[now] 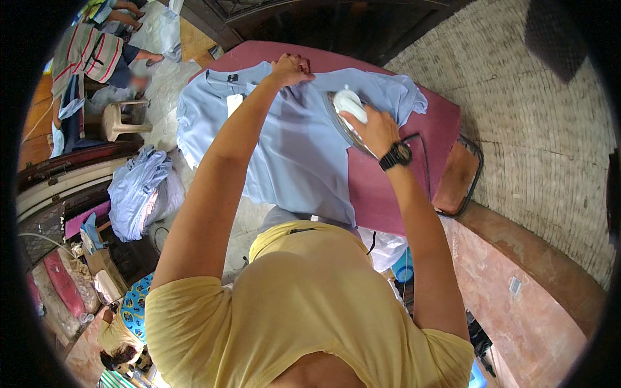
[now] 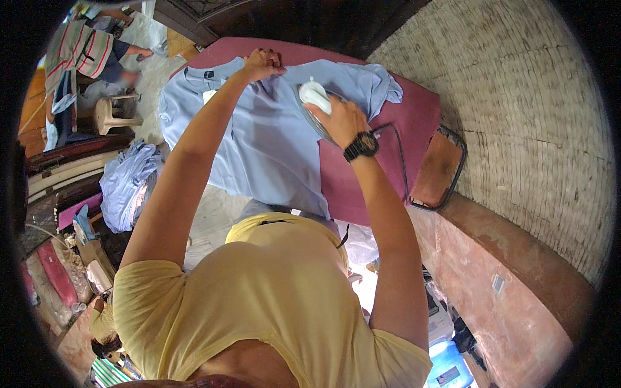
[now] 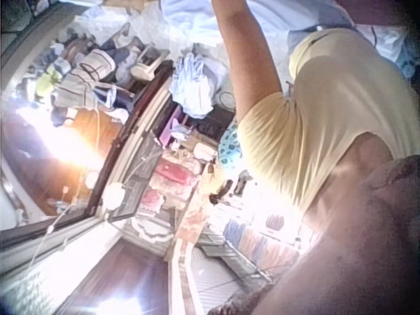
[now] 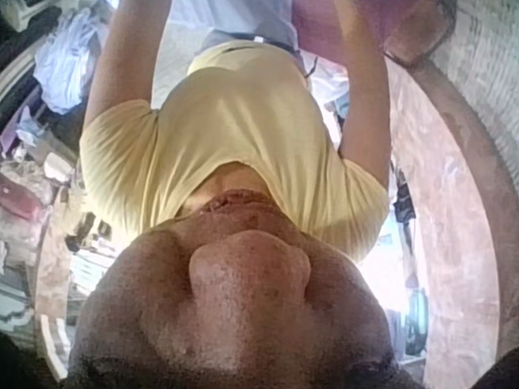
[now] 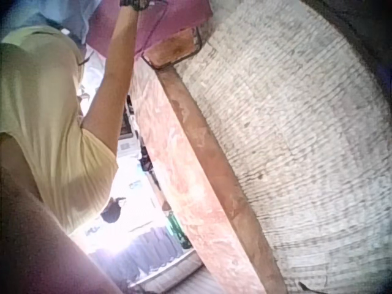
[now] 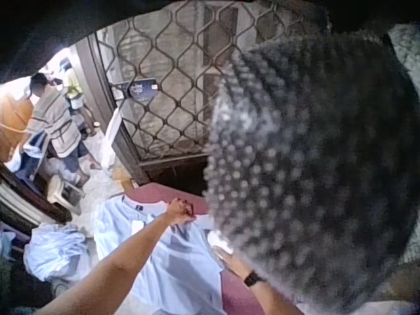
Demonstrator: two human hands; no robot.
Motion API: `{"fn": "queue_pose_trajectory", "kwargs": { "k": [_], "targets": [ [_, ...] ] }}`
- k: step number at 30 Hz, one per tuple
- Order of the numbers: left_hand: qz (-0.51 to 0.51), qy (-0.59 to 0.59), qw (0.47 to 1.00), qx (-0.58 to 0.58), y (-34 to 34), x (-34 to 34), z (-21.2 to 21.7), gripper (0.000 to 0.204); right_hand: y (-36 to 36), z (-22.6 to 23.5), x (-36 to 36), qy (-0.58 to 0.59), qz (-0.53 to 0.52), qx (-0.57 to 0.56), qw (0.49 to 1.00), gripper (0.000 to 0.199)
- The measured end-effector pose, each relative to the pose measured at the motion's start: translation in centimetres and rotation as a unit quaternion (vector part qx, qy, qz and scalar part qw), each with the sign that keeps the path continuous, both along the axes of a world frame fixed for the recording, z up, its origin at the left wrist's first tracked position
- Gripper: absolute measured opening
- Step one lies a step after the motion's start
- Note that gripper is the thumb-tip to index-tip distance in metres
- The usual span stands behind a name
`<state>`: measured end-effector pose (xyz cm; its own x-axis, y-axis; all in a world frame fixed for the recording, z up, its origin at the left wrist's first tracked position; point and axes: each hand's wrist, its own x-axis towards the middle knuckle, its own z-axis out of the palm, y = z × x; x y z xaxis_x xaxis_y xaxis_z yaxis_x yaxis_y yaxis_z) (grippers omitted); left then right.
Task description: The person irons a light blue shirt on an ironing board, smoothing the fabric and pressing the collar and front panels using a steam iron.
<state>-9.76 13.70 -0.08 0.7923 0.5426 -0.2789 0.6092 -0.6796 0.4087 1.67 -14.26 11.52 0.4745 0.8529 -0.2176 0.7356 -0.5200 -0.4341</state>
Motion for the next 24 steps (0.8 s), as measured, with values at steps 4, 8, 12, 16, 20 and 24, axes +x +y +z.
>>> {"fn": "queue_pose_trajectory", "kwargs": {
  "k": [4, 8, 12, 16, 20, 24],
  "targets": [
    [0.013, -0.052, 0.996, -0.065, 5.4, -3.2, -5.4, 0.047, 6.6, -0.4, -1.5, -0.016, 0.0, 0.053, 0.998, 0.072],
    [-0.082, 0.008, 0.994, 0.07, 4.2, -3.7, -3.5, 0.051, 10.0, -1.2, -0.7, 0.004, -0.024, 0.053, 0.998, 0.074],
    [0.02, 0.063, 0.997, 0.04, 0.1, -3.8, 1.5, 0.05, 12.0, -1.5, -0.6, 0.01, -0.048, 0.065, 0.997, 0.074],
    [0.098, -0.002, 0.995, 0.005, 1.0, -5.3, -0.4, 0.049, 11.0, -0.5, -0.9, 0.065, -0.029, 0.052, 0.996, 0.071],
    [0.13, -0.041, 0.99, -0.045, 1.8, -5.5, -1.0, 0.04, 5.2, -0.8, -0.3, 0.06, 0.011, 0.005, 0.998, 0.069],
    [0.12, -0.066, 0.989, -0.046, 1.4, -5.0, -1.0, 0.038, 2.2, -0.9, 1.1, 0.053, 0.088, 0.019, 0.995, 0.071]
  ]
}}
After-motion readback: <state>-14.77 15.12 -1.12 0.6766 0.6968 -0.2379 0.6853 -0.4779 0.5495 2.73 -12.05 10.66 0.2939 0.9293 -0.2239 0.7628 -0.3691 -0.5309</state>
